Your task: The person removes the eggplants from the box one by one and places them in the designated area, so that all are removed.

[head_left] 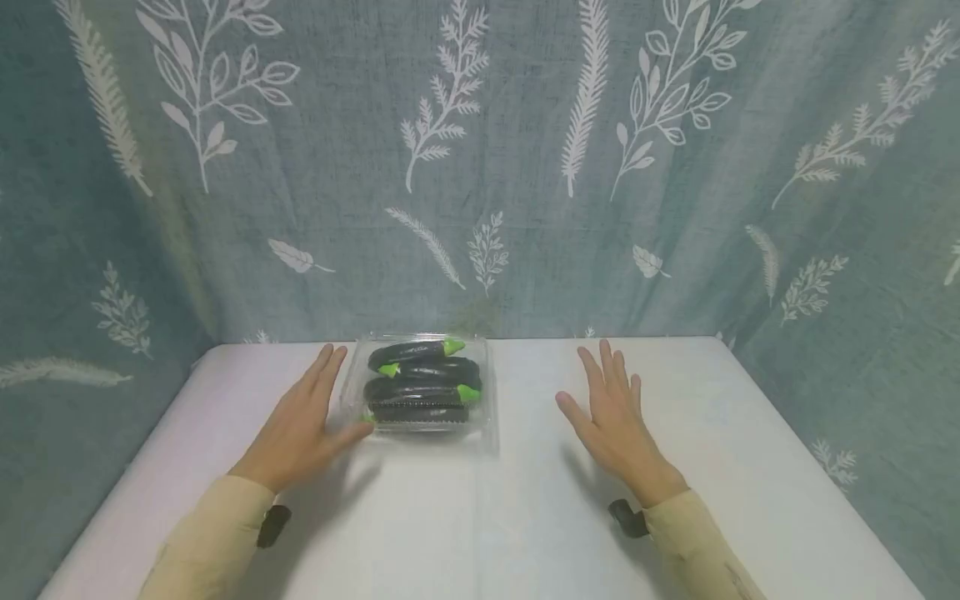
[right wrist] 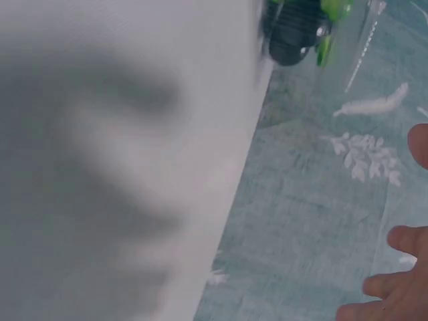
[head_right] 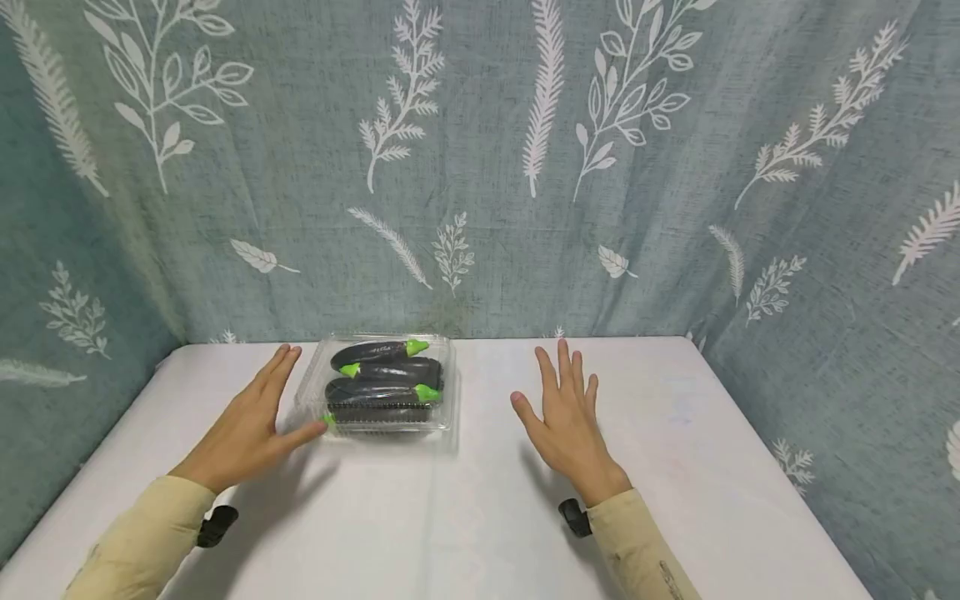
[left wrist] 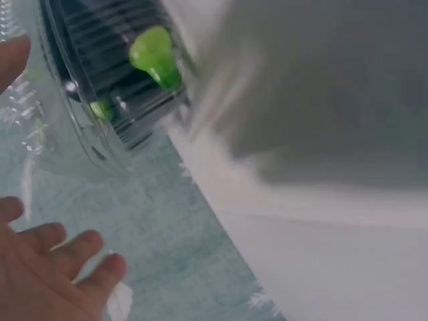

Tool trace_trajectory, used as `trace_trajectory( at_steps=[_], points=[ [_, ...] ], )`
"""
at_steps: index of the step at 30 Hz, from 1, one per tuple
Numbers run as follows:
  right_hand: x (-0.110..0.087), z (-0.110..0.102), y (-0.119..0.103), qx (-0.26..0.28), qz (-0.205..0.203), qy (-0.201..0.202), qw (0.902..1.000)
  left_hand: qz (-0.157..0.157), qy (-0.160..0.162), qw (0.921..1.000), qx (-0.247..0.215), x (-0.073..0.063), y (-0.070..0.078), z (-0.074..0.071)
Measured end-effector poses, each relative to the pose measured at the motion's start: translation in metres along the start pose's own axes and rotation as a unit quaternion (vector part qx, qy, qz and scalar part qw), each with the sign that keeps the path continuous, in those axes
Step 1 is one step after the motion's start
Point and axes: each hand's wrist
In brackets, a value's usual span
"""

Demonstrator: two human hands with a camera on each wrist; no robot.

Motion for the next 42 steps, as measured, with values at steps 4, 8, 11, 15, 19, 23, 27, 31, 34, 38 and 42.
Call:
trace_trajectory(
  at_steps=[4,8,11,15,19,23,27,31,34,38,42],
  points=[
    [0.006,0.000,-0.010,0.022,-0.024,0.011,0.9994,-0.031,-0.065,0.9972,-0.018,0.013,-0.001,-0.003],
    [0.010,0.003,-0.020,0.040,-0.034,-0.002,0.9986,-0.085,-0.141,0.9830,-0.081,0.018,0.000,-0.001],
    [0.014,0.009,-0.028,0.049,-0.034,-0.026,0.9979,-0.097,-0.160,0.9772,-0.101,0.020,0.000,0.002],
    [0.018,0.021,-0.042,0.062,-0.037,-0.065,0.9953,-0.095,-0.161,0.9768,-0.104,0.021,0.001,0.003],
    [0.020,0.035,-0.052,0.075,-0.045,-0.106,0.9905,-0.095,-0.161,0.9759,-0.113,0.021,0.002,0.004],
    [0.023,0.045,-0.059,0.090,-0.057,-0.138,0.9847,-0.089,-0.152,0.9776,-0.115,0.021,0.003,0.007],
    [0.026,0.051,-0.062,0.104,-0.049,-0.163,0.9799,-0.087,-0.149,0.9780,-0.118,0.022,0.003,0.013],
    [0.029,0.055,-0.063,0.108,-0.052,-0.165,0.9790,-0.091,-0.145,0.9777,-0.121,0.023,0.004,0.019],
    [0.031,0.057,-0.063,0.106,-0.062,-0.162,0.9790,-0.091,-0.139,0.9787,-0.121,0.023,0.008,0.021],
    [0.034,0.060,-0.063,0.111,-0.072,-0.159,0.9784,-0.095,-0.136,0.9798,-0.112,0.023,0.013,0.022],
    [0.035,0.062,-0.063,0.120,-0.077,-0.147,0.9789,-0.098,-0.134,0.9812,-0.098,0.022,0.016,0.019]
  ],
)
Point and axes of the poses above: each hand's wrist, its own x-axis towards the middle knuckle, its own z-axis out of the palm, y = z × x, and after that the axes turned 6 degrees about -y, right-handed
